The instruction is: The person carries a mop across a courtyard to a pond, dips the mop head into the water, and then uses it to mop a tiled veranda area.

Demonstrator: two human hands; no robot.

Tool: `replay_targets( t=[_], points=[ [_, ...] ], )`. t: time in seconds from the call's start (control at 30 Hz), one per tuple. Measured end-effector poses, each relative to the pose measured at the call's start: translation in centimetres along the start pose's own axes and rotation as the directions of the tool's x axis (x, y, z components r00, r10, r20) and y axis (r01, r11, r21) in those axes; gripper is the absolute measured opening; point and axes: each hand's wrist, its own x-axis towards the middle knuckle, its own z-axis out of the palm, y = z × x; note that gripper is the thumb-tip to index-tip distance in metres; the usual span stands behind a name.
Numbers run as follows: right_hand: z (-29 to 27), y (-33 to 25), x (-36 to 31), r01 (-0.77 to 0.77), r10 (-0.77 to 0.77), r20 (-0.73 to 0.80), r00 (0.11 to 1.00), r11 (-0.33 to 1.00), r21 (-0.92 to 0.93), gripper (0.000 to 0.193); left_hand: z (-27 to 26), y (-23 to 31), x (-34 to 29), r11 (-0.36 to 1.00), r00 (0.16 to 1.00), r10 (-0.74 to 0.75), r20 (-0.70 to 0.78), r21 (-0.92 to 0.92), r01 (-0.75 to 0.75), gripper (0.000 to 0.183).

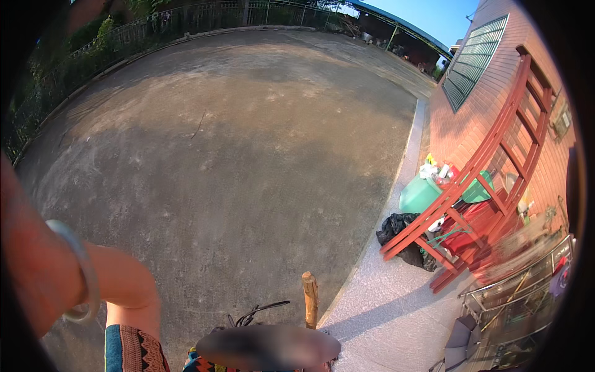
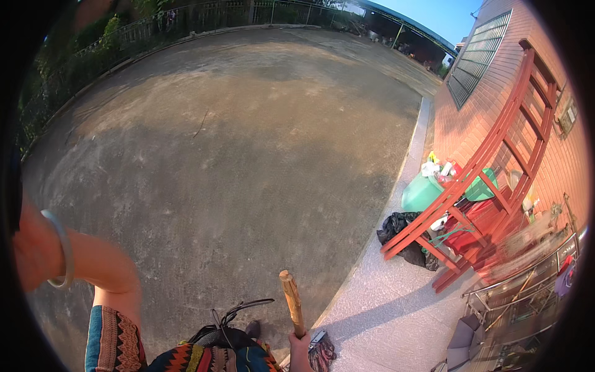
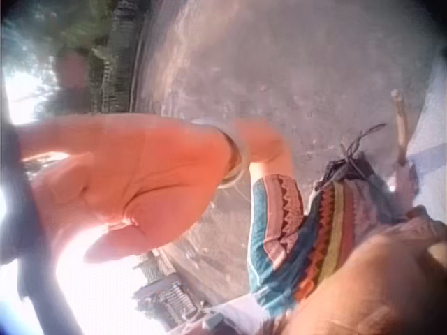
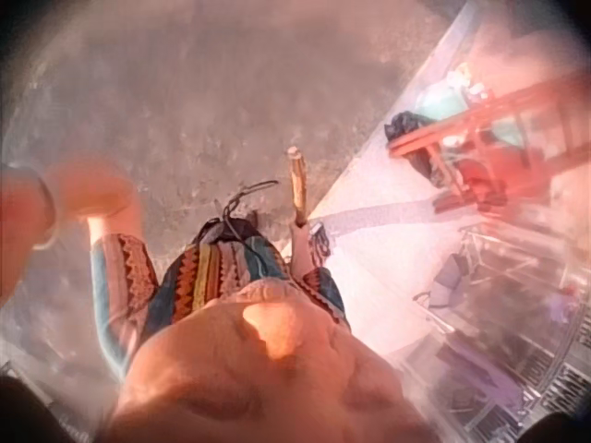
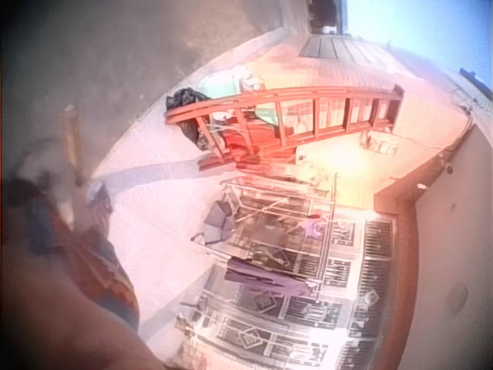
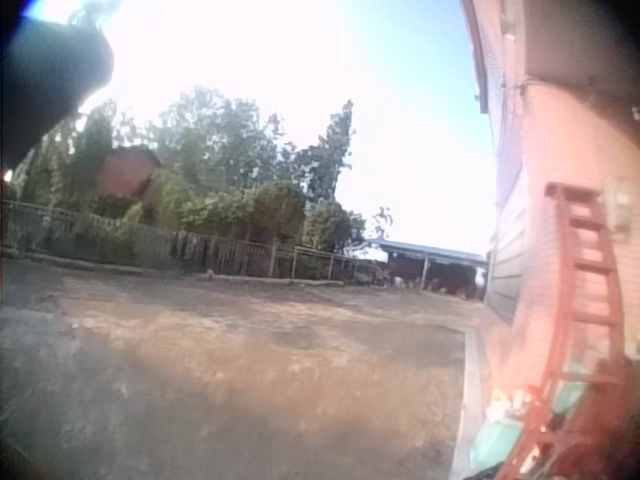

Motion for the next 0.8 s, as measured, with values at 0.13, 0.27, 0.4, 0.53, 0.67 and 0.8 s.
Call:
replay_targets(
  t=[0.13,0.27,0.4,0.53,0.67,0.8],
  points=[
    [-0.1,3.3,-2.8,-0.167,0.185,-0.078,0.980,0.967,0.194,0.007,2.6,-9.1,-9.7,0.746,0.631,-0.664,0.401,0.307,0.590,0.040],
    [0.7,2.6,-4.9,-0.149,0.155,-0.012,0.988,0.963,0.225,0.007,7.4,-14.7,-23.3,0.695,0.236,-0.693,0.681,0.545,0.469,0.048],
    [2.4,1.3,-9.3,0.158,-0.145,0.119,0.982,0.982,-0.103,0.011,9.4,-15.5,-25.3,0.545,0.112,-0.704,0.701,0.434,0.717,0.041],
    [2.7,2.1,-13.6,0.154,-0.148,-0.045,0.988,0.964,0.217,0.019,11.4,-9.8,-23.2,0.791,0.091,-0.544,0.834,0.474,0.387,0.029],
    [0.1,3.5,-16.5,0.572,-0.619,0.375,0.690,0.150,-0.806,0.021,10.1,-6.3,-23.8,0.940,0.098,-0.339,0.936,0.334,0.067,0.016],
    [2.3,5.6,-16.2,0.464,-0.335,0.368,0.867,0.275,-0.842,0.035,4.6,-5.8,-24.4,0.818,-0.146,-0.575,0.805,0.567,-0.094,0.013]
  ],
)
